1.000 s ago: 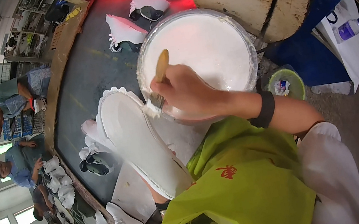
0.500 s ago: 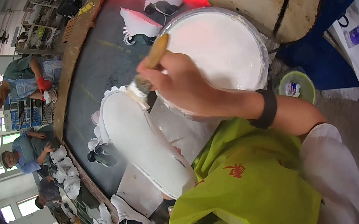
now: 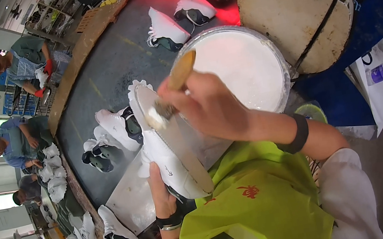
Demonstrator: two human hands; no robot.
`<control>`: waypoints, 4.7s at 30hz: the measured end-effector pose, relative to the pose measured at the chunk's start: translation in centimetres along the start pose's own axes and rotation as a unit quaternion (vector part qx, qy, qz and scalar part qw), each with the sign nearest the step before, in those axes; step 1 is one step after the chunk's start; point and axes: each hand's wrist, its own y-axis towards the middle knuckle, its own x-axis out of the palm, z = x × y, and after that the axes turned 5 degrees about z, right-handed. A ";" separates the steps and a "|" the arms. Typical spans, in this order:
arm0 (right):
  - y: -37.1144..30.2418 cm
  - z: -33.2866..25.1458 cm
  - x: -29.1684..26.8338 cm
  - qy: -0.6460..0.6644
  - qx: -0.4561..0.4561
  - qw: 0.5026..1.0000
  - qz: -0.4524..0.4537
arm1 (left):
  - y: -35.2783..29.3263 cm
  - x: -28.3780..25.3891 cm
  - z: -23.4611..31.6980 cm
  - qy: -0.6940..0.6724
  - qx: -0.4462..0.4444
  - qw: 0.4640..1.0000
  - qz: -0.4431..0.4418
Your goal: Apply adhesive to the soles of shoes using a brush and place them onto a conveyor belt.
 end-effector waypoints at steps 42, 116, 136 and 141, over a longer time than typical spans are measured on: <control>-0.7 0.3 1.0 0.152 -0.007 0.984 -0.095 | -1.2 1.3 -0.1 0.058 -0.007 0.996 -0.061; 1.4 0.6 -6.8 0.121 0.183 0.955 0.201 | 30.7 3.9 4.7 0.880 0.378 0.208 0.200; 1.6 0.4 -5.2 0.111 0.215 0.953 0.183 | 33.0 1.8 5.6 0.140 -0.162 0.973 -0.090; 1.7 -1.9 -4.3 0.102 0.182 0.967 0.145 | 32.9 4.3 5.1 0.083 -0.101 0.989 0.066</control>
